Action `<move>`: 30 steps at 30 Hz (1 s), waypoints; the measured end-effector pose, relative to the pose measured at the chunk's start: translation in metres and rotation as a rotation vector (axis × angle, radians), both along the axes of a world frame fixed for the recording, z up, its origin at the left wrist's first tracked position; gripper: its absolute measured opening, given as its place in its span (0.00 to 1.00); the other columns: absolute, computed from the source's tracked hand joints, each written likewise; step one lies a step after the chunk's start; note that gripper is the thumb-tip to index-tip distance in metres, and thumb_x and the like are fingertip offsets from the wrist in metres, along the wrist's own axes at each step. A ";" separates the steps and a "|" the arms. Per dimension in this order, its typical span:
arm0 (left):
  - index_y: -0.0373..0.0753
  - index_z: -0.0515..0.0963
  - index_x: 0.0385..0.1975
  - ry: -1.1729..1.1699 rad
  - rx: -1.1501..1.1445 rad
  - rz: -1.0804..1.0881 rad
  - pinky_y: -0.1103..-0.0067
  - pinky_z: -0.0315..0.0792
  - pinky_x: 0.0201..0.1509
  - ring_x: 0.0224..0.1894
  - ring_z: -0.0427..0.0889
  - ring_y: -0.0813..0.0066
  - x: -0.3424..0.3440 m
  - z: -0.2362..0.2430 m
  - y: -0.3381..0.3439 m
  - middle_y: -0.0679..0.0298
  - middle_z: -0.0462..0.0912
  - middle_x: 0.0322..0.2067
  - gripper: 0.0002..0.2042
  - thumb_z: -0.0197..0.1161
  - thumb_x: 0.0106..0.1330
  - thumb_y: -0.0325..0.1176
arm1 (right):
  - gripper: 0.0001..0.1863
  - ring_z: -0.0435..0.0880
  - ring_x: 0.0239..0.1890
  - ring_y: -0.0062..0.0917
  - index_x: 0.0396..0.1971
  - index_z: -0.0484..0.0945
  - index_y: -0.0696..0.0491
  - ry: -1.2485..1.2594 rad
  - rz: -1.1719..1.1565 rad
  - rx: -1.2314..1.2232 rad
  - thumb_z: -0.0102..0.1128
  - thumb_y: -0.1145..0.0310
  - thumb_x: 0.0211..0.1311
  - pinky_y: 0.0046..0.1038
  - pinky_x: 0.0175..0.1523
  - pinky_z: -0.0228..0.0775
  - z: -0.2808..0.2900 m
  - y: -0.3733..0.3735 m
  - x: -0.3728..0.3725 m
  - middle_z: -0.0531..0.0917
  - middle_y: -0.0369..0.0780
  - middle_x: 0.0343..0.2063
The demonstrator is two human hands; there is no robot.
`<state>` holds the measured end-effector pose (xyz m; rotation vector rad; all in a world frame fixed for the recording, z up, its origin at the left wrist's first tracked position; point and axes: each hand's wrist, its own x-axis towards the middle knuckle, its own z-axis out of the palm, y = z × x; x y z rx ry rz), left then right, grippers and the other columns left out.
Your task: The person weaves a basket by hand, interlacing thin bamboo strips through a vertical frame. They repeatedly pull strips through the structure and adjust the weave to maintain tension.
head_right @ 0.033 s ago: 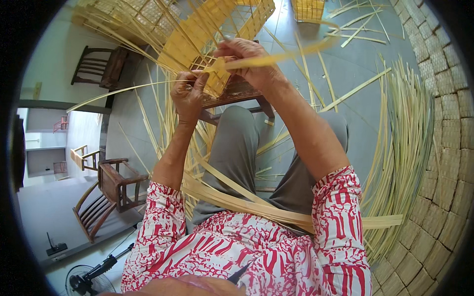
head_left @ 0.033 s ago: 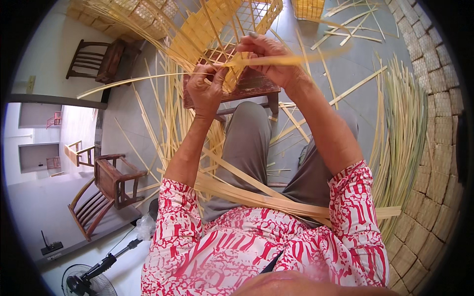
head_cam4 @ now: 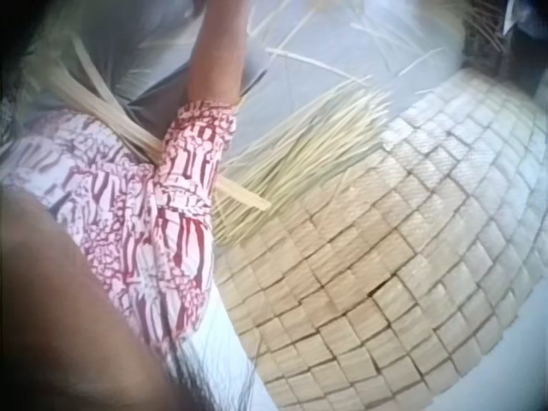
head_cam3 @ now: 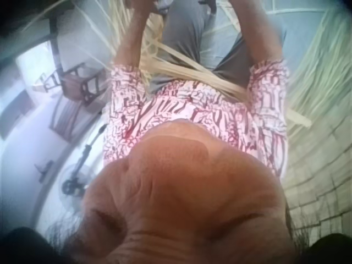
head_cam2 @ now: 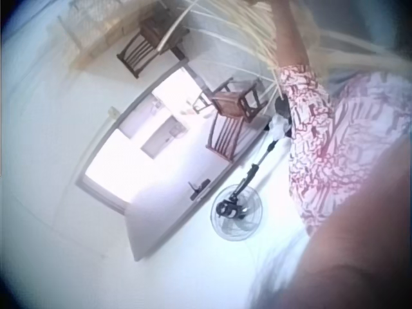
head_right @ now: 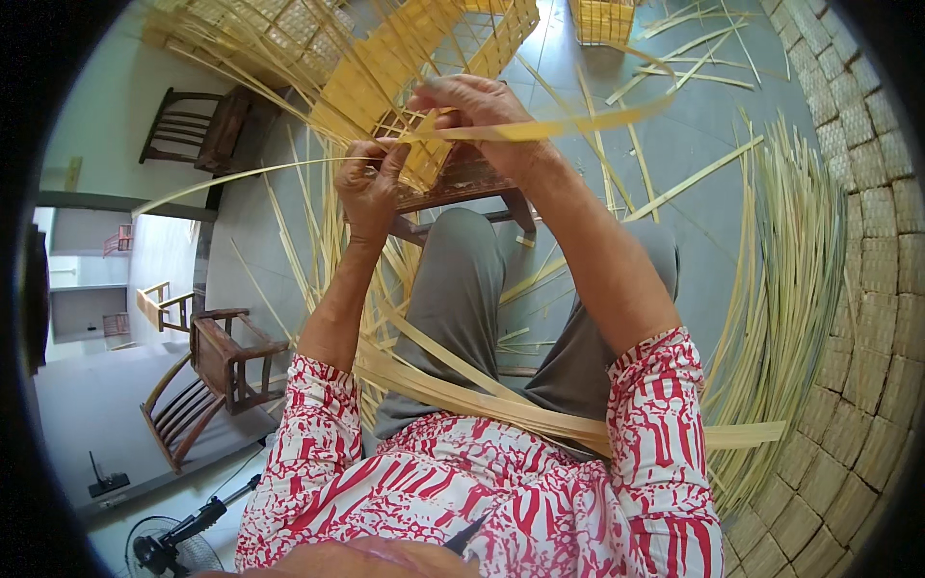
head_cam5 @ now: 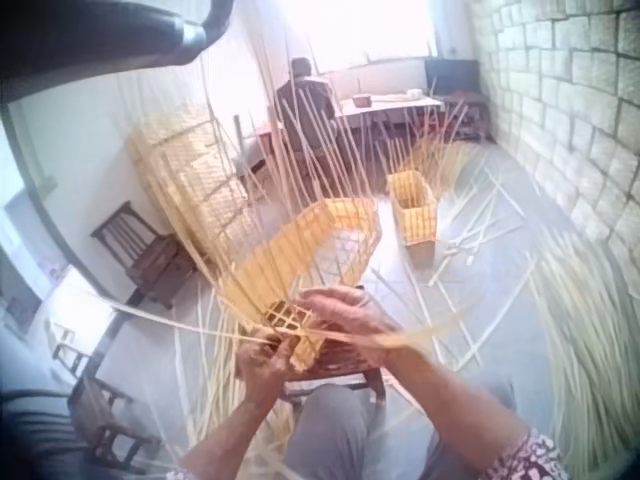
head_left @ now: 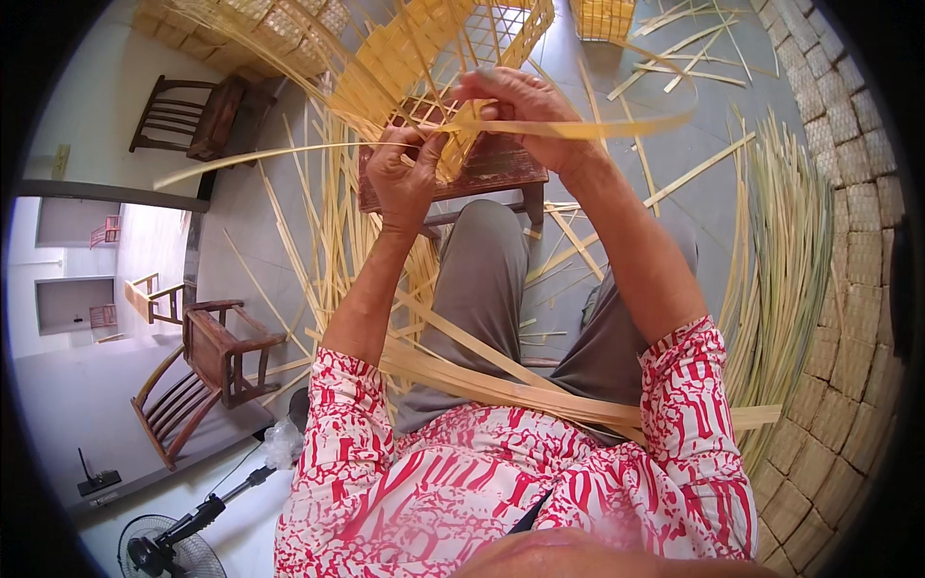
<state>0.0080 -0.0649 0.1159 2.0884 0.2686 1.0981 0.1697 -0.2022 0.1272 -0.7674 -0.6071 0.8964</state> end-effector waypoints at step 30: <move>0.36 0.82 0.34 -0.036 -0.124 0.016 0.82 0.68 0.34 0.29 0.73 0.81 0.013 0.003 0.003 0.69 0.77 0.27 0.04 0.70 0.67 0.28 | 0.09 0.78 0.48 0.40 0.45 0.67 0.62 0.981 -0.547 0.168 0.41 0.71 0.79 0.43 0.59 0.79 -0.002 0.002 -0.008 0.74 0.50 0.45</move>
